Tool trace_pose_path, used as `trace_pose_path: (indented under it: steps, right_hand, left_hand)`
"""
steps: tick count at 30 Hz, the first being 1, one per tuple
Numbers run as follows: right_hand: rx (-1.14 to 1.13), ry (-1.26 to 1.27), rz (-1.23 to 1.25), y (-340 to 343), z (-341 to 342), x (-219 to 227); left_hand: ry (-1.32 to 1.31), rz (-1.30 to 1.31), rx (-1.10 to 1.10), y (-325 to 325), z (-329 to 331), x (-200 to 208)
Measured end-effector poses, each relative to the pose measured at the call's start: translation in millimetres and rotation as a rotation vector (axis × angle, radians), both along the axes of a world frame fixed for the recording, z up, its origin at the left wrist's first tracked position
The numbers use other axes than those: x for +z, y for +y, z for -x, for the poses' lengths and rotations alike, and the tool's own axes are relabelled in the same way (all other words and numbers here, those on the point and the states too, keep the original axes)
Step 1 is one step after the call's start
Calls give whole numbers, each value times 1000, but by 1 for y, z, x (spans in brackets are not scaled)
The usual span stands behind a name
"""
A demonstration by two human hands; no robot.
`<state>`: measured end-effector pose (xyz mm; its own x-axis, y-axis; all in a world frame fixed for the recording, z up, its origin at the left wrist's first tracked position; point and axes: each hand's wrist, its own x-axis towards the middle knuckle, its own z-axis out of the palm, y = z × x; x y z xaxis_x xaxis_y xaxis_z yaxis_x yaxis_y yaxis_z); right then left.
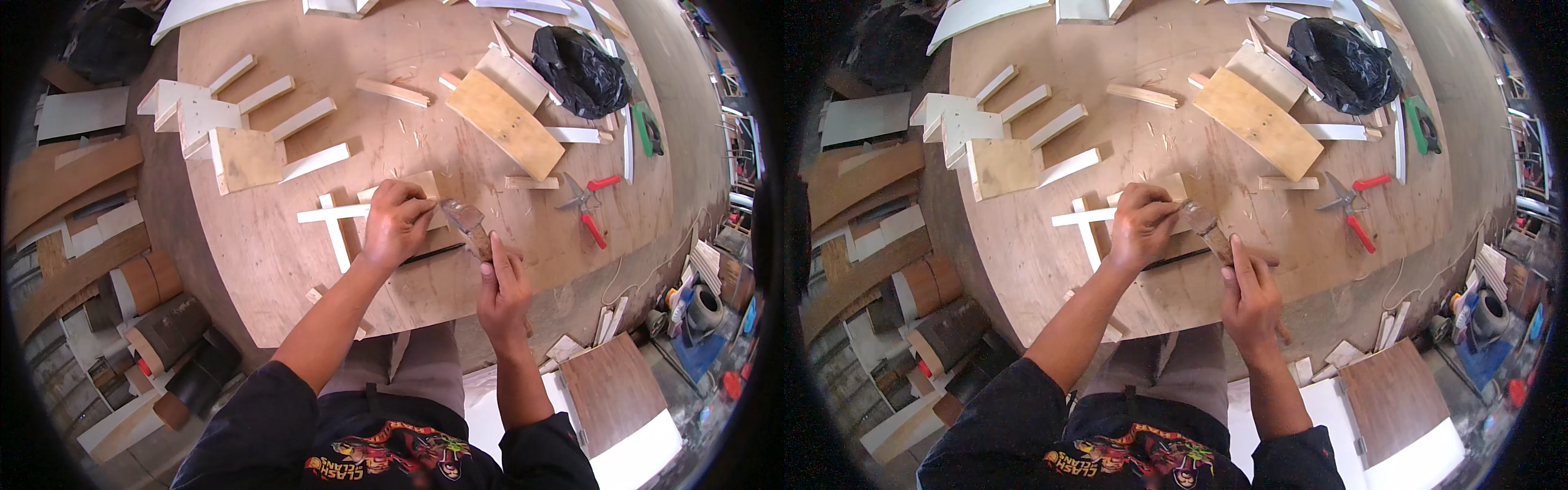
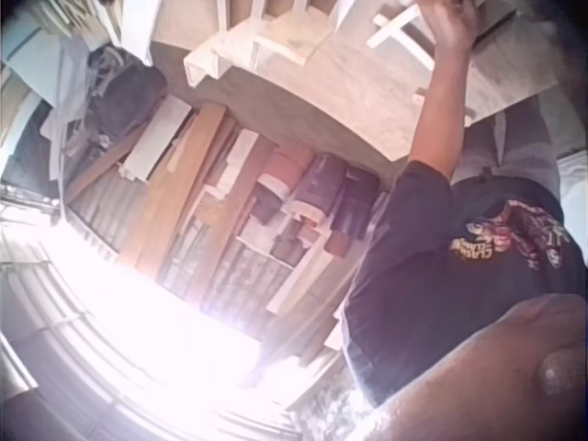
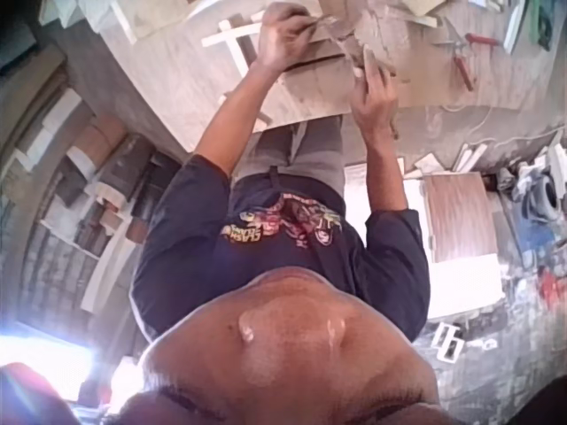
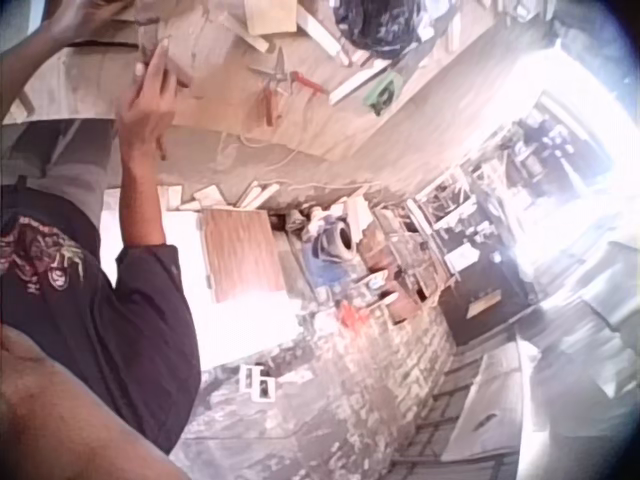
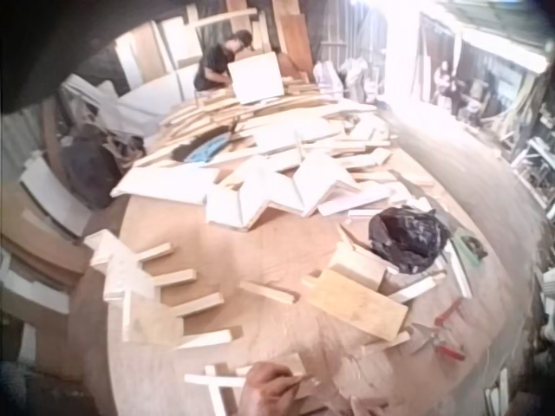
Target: The person assembles wooden components by positioning small slats and boards together, hammering nails into the wood, and applying glue to the joints.
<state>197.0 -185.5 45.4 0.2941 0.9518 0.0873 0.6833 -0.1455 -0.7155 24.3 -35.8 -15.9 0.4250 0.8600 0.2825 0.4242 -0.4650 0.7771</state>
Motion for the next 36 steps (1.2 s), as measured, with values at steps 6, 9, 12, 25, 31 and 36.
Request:
trace_pose_path:
  steps: [6, 9, 12, 25, 31, 36]
  right_hand:
    - [50, -102, 4, 5, 5, 8]
    - [39, -108, 61, 5, 6, 11]
    - [34, -110, 21, 5, 6, 14]
    - [28, -152, 61, 6, 8, 14]
    - [23, -128, 50, 4, 7, 7]
    - [-36, -47, 59, -6, -1, 3]
  left_hand:
    - [15, -24, -4, 1, 0, 0]
    - [-4, -20, 6, 0, -1, -1]
    - [-10, -18, 4, 0, 0, 0]
    - [-9, -46, 28, 0, -2, 2]
    - [0, -42, 29, -1, -3, 0]
    - [35, 11, 16, 0, 1, 0]
